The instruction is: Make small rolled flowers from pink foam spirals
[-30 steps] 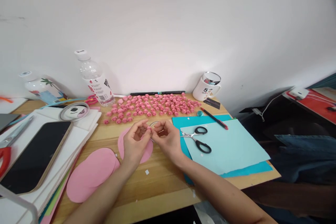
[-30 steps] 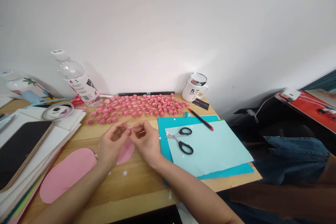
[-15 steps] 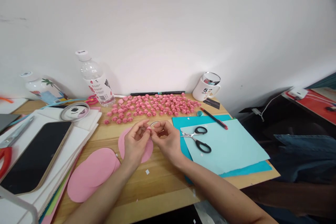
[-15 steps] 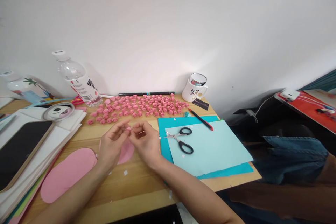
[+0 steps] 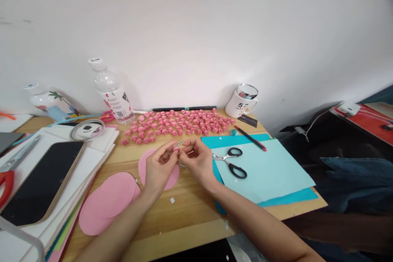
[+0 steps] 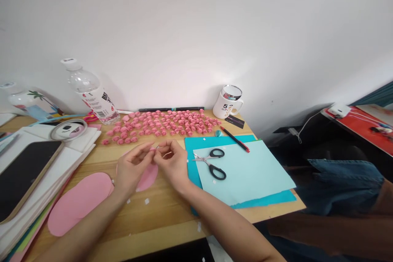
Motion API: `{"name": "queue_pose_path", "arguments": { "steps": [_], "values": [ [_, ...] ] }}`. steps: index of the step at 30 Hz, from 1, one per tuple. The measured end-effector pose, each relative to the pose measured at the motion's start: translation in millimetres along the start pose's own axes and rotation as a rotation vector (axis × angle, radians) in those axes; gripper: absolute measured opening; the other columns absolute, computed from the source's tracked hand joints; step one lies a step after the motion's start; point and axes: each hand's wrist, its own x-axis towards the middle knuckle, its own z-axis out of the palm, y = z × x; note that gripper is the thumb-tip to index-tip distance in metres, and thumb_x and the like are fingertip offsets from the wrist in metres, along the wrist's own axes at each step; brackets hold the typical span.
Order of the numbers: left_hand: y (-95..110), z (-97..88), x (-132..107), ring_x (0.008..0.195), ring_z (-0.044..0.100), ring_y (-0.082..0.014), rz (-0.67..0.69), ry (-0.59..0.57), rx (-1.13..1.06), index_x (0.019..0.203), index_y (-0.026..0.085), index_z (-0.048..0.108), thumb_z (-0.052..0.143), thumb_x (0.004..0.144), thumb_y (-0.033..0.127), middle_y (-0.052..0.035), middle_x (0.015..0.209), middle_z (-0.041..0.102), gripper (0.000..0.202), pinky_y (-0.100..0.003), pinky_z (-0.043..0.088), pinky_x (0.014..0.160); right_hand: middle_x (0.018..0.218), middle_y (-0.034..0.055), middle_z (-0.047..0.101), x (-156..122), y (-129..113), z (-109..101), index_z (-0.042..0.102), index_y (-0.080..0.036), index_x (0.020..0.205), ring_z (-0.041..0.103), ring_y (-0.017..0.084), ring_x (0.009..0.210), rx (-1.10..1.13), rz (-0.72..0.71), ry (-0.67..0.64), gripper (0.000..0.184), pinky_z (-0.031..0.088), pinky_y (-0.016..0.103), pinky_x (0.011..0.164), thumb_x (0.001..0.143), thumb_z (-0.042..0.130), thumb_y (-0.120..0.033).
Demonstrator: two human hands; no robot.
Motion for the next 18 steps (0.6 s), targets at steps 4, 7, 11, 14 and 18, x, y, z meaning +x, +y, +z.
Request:
{"name": "queue_pose_path", "arguments": {
  "steps": [4,7,11,14,18],
  "values": [
    [3.8,-1.0,-0.2,0.070,0.066,-0.0181,-0.008,0.002,0.029,0.086,0.017,0.071,0.067,0.066,0.027,-0.0045,0.081,0.072,0.024,-0.027,0.055,0.065,0.064,-0.0008,0.061,0.1,2.7,0.1,0.054,-0.017,0.079,0.058,0.012,0.056,-0.003,-0.005,-0.013,0.017,0.048,0.024,0.053,0.066,0.062,-0.025],
    [4.6,-1.9,-0.2,0.072,0.066,-0.0194,0.001,-0.005,0.040,0.085,0.018,0.072,0.067,0.066,0.027,-0.0047,0.083,0.073,0.022,-0.029,0.056,0.065,0.065,-0.0001,0.062,-0.2,3.0,-0.4,0.056,-0.017,0.080,0.059,0.013,0.058,-0.040,-0.028,-0.015,0.015,0.048,0.024,0.053,0.068,0.061,-0.026],
    [4.8,-2.6,-0.3,0.075,0.066,-0.0193,0.080,-0.015,0.049,0.083,0.019,0.073,0.065,0.067,0.026,-0.0048,0.088,0.072,0.018,-0.029,0.055,0.066,0.066,0.0007,0.064,-2.1,4.1,0.2,0.058,-0.019,0.077,0.059,0.013,0.059,-0.151,-0.149,0.006,0.010,0.048,0.024,0.053,0.071,0.058,-0.026],
    [3.8,-3.6,0.7,0.077,0.065,-0.0185,0.138,-0.014,0.059,0.082,0.020,0.073,0.064,0.069,0.026,-0.0045,0.086,0.071,0.017,-0.029,0.054,0.069,0.071,0.0016,0.066,-0.3,6.1,-0.7,0.060,-0.019,0.078,0.060,0.014,0.062,-0.219,-0.244,-0.013,0.008,0.048,0.025,0.055,0.073,0.056,-0.025],
    [-1.2,-7.5,4.8,0.061,0.061,-0.0144,0.162,-0.008,0.110,0.089,0.019,0.072,0.062,0.072,0.029,-0.0041,0.079,0.070,0.022,-0.027,0.052,0.061,0.080,0.0032,0.068,13.6,-3.1,-14.4,0.064,-0.019,0.085,0.063,0.015,0.067,-0.198,-0.247,-0.181,0.014,0.050,0.026,0.059,0.076,0.055,-0.026]
  ]
}}
